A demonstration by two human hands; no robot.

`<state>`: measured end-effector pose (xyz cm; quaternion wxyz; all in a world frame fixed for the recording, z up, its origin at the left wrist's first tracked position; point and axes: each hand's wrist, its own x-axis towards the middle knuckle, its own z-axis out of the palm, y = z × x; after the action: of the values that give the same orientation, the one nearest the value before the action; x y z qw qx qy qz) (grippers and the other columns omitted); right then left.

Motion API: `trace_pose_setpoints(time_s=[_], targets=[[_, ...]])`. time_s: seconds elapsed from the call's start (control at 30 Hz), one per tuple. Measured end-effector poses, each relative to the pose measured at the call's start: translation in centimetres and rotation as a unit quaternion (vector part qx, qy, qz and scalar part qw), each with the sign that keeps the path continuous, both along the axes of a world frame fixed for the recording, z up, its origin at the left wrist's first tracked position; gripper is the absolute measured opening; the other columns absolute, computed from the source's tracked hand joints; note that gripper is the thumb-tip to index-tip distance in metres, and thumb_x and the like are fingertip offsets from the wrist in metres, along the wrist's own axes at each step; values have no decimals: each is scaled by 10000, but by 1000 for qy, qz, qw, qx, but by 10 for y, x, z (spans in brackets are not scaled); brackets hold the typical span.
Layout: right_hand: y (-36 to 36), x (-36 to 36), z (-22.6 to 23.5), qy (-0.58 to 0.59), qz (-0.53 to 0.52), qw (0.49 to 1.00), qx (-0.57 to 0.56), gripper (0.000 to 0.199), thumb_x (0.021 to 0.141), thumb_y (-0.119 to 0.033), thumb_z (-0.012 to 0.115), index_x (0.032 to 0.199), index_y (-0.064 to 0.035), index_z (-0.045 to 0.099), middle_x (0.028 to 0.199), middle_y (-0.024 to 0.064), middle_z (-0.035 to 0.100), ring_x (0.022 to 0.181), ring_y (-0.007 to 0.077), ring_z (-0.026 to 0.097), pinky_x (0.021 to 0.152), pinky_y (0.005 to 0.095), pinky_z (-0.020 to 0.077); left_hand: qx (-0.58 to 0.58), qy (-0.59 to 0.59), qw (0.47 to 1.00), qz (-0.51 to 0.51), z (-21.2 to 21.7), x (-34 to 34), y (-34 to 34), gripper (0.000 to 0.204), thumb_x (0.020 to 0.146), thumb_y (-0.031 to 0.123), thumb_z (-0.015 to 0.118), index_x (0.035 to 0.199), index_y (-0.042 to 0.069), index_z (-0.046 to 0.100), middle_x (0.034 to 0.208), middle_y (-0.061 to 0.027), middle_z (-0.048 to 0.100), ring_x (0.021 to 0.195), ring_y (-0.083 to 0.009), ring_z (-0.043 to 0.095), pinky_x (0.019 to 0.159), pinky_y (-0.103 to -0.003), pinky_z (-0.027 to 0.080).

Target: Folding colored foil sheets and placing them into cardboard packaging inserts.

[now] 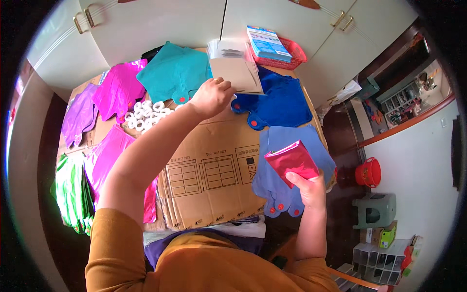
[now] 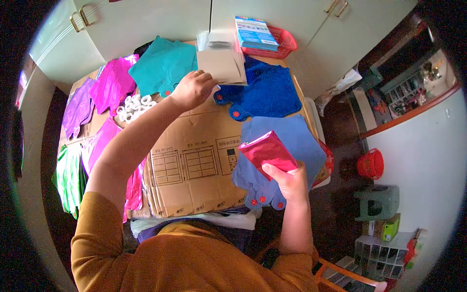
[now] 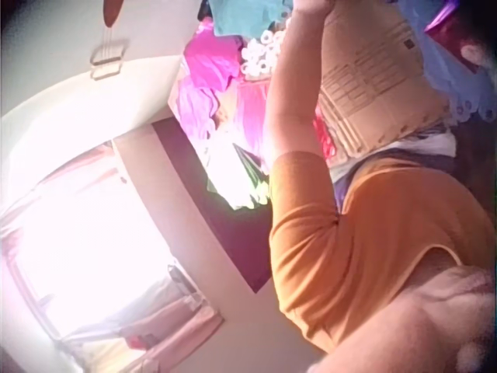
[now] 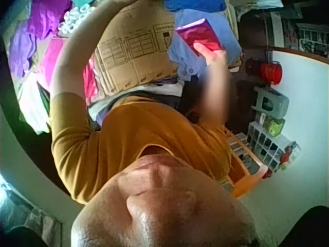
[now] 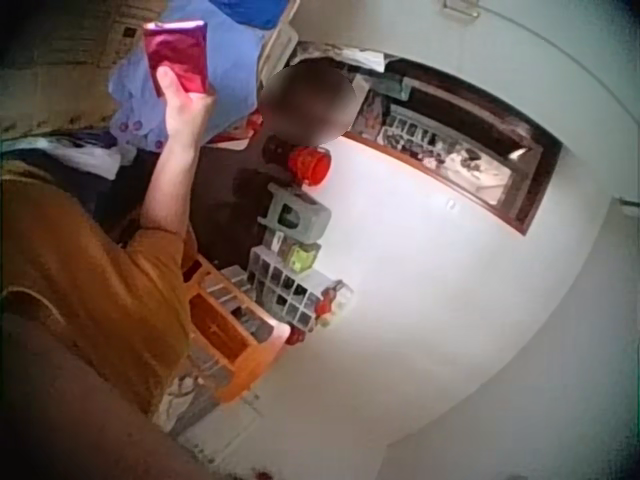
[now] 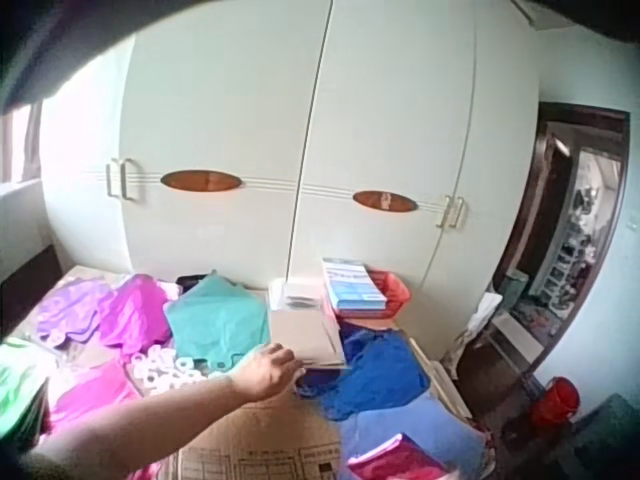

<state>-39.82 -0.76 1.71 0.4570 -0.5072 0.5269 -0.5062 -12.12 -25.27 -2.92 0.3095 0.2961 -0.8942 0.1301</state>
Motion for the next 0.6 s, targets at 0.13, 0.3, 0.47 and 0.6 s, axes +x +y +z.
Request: trace_pose_setpoints(time_s=[0.13,0.3,0.47,0.6], targets=[[2,-1,1,-21,-7,1000,3,243,791,-38,758,1024,-31,692,946,20,698,837,116,636,784,279,500,-56,166,984,-18,63,-2,14,43,786,111,630,814,85,652,761,-106,586,759,-296,605,693,-391,500],[2,1,8,-42,-11,999,-30,238,785,-32,767,1013,-36,699,939,20,701,827,120,644,774,282,505,65,283,949,125,164,20,52,227,799,175,661,976,36,693,834,-179,676,752,-307,675,711,-376,538],[5,3,11,-71,-5,996,-54,343,766,-19,778,1091,-27,669,1023,40,690,914,142,641,847,298,496,182,204,945,178,244,30,127,434,738,109,631,1145,-41,613,814,-236,669,735,-273,680,667,-364,540],[10,2,6,-79,24,995,-60,471,759,52,730,1210,-3,602,1116,71,664,1018,183,631,948,330,475,224,13,963,148,203,22,115,448,736,105,592,1179,49,630,963,-247,671,832,-391,677,762,-434,543]])
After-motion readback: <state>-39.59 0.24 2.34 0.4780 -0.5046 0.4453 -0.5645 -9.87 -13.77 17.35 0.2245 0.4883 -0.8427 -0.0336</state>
